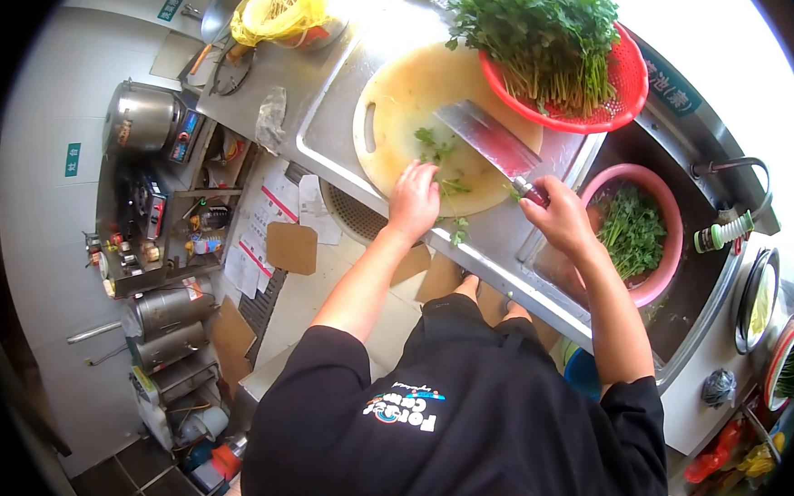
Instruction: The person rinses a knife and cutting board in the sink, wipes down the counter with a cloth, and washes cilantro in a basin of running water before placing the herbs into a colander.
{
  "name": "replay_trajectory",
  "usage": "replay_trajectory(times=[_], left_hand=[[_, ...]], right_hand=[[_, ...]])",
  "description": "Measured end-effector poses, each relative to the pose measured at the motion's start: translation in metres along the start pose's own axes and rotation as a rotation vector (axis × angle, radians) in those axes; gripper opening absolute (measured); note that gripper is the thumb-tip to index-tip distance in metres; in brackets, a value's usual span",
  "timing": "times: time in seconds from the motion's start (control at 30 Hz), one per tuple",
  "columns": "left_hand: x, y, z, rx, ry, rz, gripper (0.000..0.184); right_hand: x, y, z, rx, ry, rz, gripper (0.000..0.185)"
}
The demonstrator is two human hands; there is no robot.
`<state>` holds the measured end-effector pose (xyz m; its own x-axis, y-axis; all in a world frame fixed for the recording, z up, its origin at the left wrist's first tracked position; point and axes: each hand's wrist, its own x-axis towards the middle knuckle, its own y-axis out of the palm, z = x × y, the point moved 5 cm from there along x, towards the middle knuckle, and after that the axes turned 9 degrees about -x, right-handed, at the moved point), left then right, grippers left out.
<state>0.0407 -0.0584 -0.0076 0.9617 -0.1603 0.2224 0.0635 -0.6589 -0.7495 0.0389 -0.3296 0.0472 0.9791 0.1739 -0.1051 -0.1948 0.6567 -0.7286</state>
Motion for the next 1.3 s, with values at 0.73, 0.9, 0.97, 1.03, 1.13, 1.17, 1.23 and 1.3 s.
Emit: replay_trajectory(times=[0.73, 0.9, 0.97, 1.03, 1.13, 1.17, 1.23, 1.3], left_hand=[[-0.017, -0.004, -0.015, -0.072, 0.349, 0.439, 0.021], [0.006, -0.010, -0.008, -0.153, 0.219, 0.323, 0.017], [0.022, -0.010, 0.006, -0.148, -0.065, 0.161, 0.019], [0.026, -0.004, 0.002, -0.217, -0.133, 0.140, 0.020], [0.024, -0.015, -0.036, -0.098, 0.085, 0.113, 0.028], [0.018, -0.022, -0.060, -0.001, 0.210, 0.163, 0.031], [-0.001, -0.019, -0.077, 0.100, 0.337, 0.212, 0.034], [-0.032, 0.010, -0.069, 0.091, 0.400, 0.427, 0.033]], right_hand=[[-0.117, -0.042, -0.045, 0.647, 0.381, 0.110, 0.023], [-0.128, -0.038, -0.057, 0.650, 0.373, 0.073, 0.027], [-0.131, -0.040, -0.056, 0.659, 0.377, 0.066, 0.027], [-0.132, -0.043, -0.055, 0.700, 0.429, 0.051, 0.024], [-0.136, -0.045, -0.060, 0.702, 0.404, 0.038, 0.025], [-0.139, -0.044, -0.062, 0.706, 0.412, 0.035, 0.025], [-0.142, -0.044, -0.064, 0.716, 0.395, 0.026, 0.028], [-0.143, -0.045, -0.064, 0.738, 0.414, 0.035, 0.027]])
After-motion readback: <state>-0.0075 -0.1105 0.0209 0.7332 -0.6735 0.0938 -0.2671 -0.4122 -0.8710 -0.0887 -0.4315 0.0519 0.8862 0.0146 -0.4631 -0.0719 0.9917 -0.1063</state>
